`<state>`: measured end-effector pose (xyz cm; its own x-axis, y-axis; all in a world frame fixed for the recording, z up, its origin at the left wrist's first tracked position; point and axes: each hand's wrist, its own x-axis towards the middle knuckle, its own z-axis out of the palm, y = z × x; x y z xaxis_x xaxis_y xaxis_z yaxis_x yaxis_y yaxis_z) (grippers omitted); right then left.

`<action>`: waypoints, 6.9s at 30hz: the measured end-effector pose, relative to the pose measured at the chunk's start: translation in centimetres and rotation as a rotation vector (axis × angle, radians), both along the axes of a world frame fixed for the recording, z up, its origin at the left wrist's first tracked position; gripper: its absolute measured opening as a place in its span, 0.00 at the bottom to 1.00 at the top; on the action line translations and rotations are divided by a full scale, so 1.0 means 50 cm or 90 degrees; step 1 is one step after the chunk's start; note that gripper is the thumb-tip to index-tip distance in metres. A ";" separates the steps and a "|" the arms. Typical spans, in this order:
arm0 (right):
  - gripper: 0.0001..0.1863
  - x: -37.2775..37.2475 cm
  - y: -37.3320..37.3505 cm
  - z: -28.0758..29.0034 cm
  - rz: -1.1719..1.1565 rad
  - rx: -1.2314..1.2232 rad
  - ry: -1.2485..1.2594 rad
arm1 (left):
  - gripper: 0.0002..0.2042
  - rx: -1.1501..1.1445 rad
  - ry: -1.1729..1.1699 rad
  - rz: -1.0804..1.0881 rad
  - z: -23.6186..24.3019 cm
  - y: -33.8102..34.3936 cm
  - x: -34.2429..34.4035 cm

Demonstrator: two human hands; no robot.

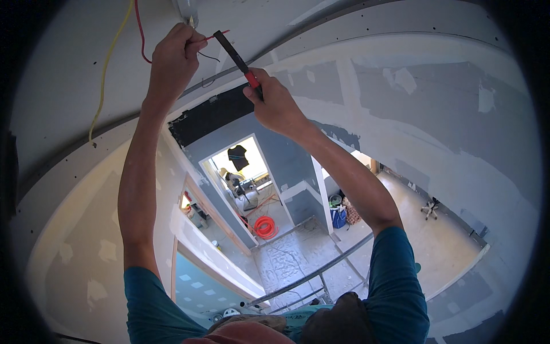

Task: The person installs an overhead light fixture by stripping wires with pliers, applying electrical tape, and then positioning the light housing against the ceiling.

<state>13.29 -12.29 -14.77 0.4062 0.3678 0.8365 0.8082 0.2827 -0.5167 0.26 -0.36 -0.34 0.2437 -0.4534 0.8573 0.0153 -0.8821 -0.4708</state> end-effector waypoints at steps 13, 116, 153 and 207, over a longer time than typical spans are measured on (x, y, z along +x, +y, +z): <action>0.18 0.002 0.019 -0.001 0.140 -0.071 0.138 | 0.05 0.132 -0.074 0.082 -0.006 0.045 0.019; 0.13 -0.318 -0.520 -1.425 -0.060 -0.495 1.157 | 0.27 -1.074 1.361 -0.173 -1.896 -0.286 -0.133; 0.19 -0.237 -0.567 -1.336 0.104 -0.324 0.983 | 0.21 -1.374 1.343 0.040 -1.864 -0.263 -0.162; 0.35 -0.273 -0.411 -1.359 0.080 -1.139 0.620 | 0.27 -0.836 1.310 -0.029 -1.930 -0.272 -0.191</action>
